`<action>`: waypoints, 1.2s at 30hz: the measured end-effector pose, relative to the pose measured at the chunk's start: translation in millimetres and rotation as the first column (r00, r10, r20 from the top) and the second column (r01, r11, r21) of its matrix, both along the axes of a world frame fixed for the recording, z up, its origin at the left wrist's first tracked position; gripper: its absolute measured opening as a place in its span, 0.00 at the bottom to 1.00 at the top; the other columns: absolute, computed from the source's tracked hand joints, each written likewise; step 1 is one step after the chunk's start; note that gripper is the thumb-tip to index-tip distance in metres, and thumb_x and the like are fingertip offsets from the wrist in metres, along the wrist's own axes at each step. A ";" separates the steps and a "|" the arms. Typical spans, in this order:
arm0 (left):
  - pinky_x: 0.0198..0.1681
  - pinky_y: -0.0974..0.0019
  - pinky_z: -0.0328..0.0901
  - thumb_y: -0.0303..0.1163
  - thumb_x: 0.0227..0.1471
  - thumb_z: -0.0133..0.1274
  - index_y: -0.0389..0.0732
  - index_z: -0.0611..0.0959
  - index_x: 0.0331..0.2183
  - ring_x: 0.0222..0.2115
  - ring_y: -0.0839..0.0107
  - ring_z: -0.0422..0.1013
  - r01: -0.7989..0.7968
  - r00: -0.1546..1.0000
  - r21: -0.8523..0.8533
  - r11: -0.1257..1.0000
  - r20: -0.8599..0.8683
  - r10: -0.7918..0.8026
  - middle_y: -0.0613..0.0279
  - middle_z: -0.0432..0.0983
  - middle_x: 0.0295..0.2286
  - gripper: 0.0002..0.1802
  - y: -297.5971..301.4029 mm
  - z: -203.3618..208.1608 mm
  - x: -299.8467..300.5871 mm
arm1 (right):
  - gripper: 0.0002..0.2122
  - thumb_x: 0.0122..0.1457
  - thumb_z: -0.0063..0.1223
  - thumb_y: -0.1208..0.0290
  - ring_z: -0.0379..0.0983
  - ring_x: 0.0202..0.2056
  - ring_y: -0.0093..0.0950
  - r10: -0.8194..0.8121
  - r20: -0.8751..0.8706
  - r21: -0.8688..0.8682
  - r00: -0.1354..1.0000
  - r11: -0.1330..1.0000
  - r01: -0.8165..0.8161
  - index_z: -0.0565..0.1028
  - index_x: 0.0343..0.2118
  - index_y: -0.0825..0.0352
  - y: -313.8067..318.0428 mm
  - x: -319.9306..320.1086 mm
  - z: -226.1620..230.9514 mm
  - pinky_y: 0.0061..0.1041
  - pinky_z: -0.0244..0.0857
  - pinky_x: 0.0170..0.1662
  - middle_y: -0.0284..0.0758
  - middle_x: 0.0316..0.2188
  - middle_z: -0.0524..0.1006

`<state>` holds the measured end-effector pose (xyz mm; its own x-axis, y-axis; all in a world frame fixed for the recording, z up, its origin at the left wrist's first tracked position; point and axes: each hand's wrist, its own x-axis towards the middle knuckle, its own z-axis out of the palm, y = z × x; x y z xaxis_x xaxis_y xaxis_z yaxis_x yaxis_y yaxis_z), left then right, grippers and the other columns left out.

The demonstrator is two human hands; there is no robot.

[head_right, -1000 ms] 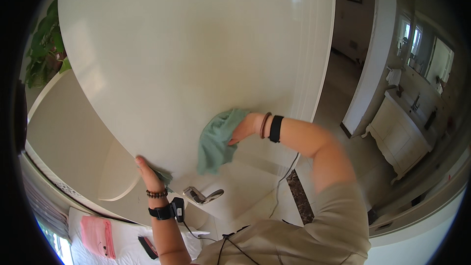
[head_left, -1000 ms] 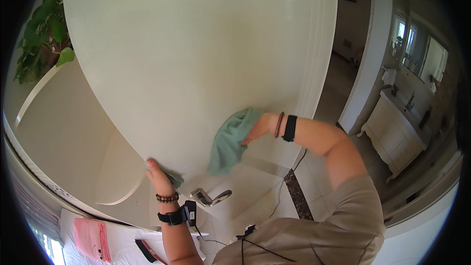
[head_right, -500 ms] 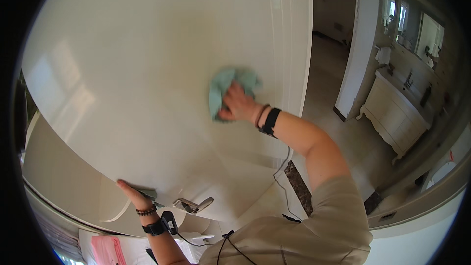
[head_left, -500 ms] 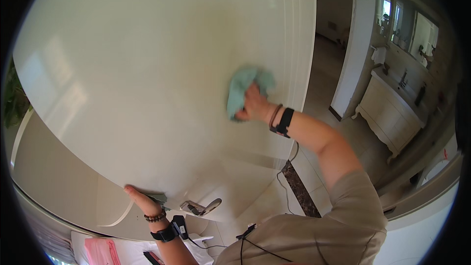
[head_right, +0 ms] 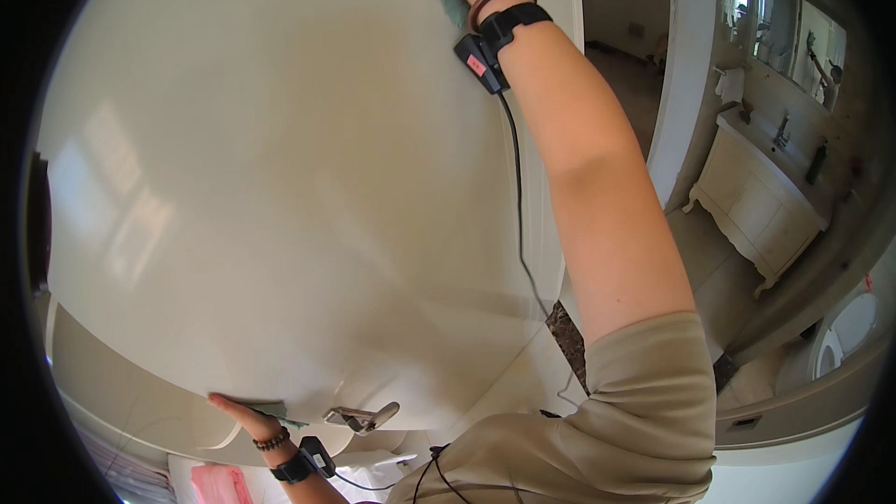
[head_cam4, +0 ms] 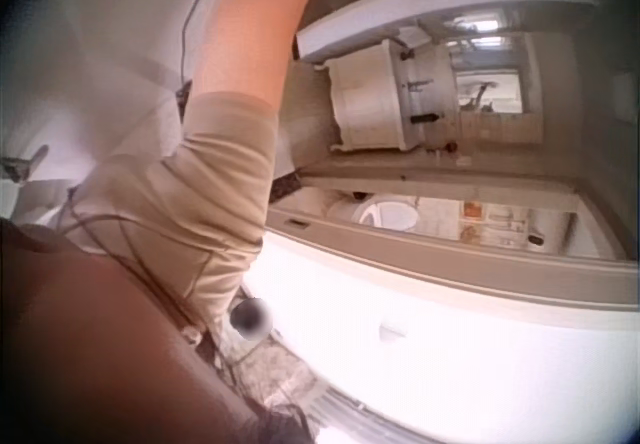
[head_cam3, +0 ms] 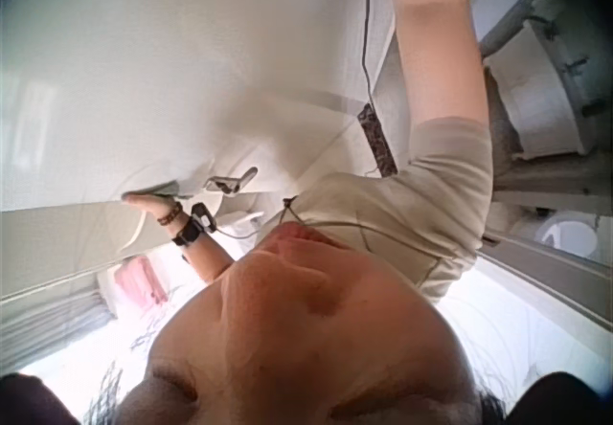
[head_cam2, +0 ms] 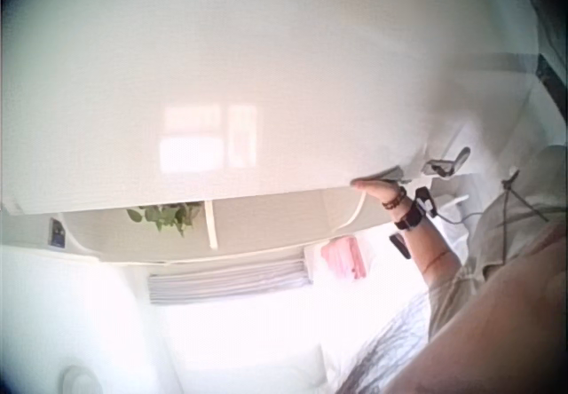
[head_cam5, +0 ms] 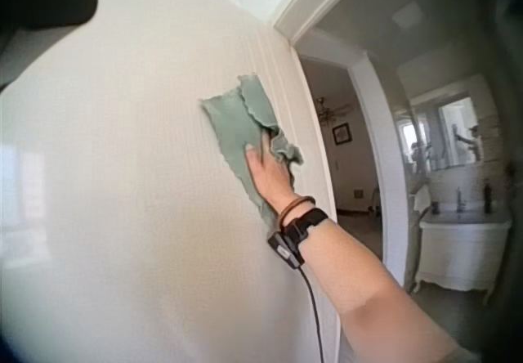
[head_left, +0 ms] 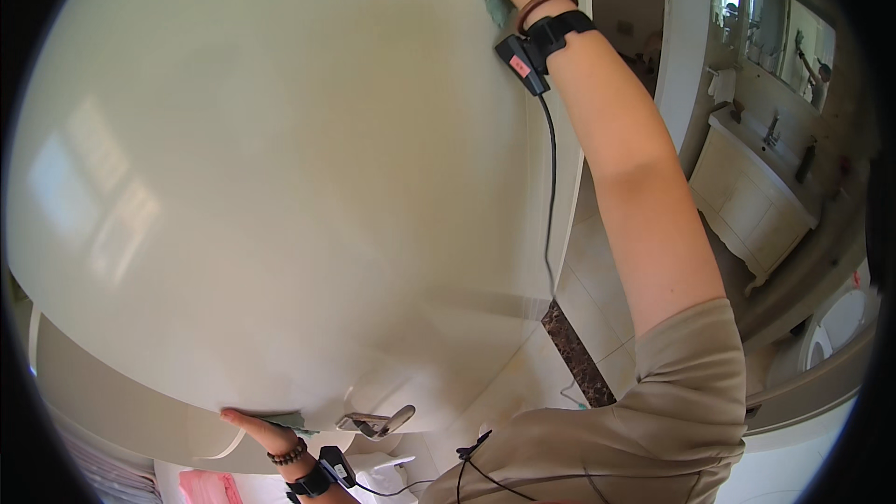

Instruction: The person wipes down the surface and edges of a white bedroom door using a cloth in each hand.

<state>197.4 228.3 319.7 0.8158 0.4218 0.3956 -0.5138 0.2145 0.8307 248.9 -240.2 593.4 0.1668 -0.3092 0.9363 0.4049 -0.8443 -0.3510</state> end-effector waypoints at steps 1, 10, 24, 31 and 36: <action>0.52 0.64 0.45 0.58 0.49 0.26 0.36 0.52 0.51 0.50 0.63 0.48 -0.021 1.000 0.008 1.000 0.014 0.021 0.56 0.48 0.51 0.38 -0.7 1.1 -0.8 | 0.28 0.54 0.29 0.55 0.43 0.54 0.42 0.092 0.047 0.085 0.995 0.992 -0.096 0.45 0.53 0.70 -9.4 -4.6 4.3 0.32 0.39 0.54 0.46 0.53 0.47; 0.52 0.63 0.45 0.59 0.48 0.26 0.37 0.52 0.51 0.51 0.62 0.47 -0.156 0.987 -0.062 0.986 -0.060 0.152 0.57 0.47 0.51 0.39 -15.7 7.7 -0.4 | 0.22 0.53 0.33 0.67 0.42 0.53 0.46 -0.282 -0.031 0.188 0.959 0.940 0.283 0.53 0.48 0.78 -75.9 69.1 -301.1 0.37 0.33 0.55 0.55 0.50 0.49; 0.52 0.58 0.47 0.61 0.46 0.26 0.38 0.52 0.51 0.50 0.60 0.49 -0.278 0.957 0.006 0.961 -0.091 0.277 0.56 0.48 0.50 0.40 -9.7 0.6 8.6 | 0.14 0.51 0.32 0.72 0.51 0.46 0.46 -0.127 -0.193 0.303 0.973 0.936 0.182 0.62 0.39 0.74 -81.1 70.5 -379.7 0.37 0.42 0.51 0.49 0.42 0.60; 0.52 0.59 0.46 0.62 0.45 0.25 0.38 0.49 0.51 0.51 0.60 0.47 -0.370 0.925 0.123 0.921 -0.038 0.377 0.54 0.45 0.51 0.42 -10.8 0.1 6.1 | 0.12 0.47 0.36 0.76 0.54 0.44 0.44 -0.289 0.013 -0.026 0.957 0.957 0.290 0.66 0.36 0.70 -97.6 65.5 -270.2 0.38 0.45 0.49 0.45 0.39 0.65; 0.52 0.59 0.46 0.62 0.45 0.26 0.37 0.50 0.51 0.50 0.59 0.47 -0.391 0.913 0.106 0.914 -0.081 0.400 0.54 0.46 0.51 0.42 -13.6 2.6 10.6 | 0.11 0.48 0.36 0.77 0.57 0.42 0.43 -0.174 0.199 0.649 0.964 0.760 0.003 0.67 0.35 0.70 -98.2 80.6 -412.4 0.37 0.47 0.47 0.46 0.36 0.67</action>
<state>208.0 214.8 322.3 0.6262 0.6860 0.3706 -0.4561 -0.0632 0.8877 329.4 -338.4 180.9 -0.0879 -0.8499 0.5195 0.4808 -0.4929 -0.7251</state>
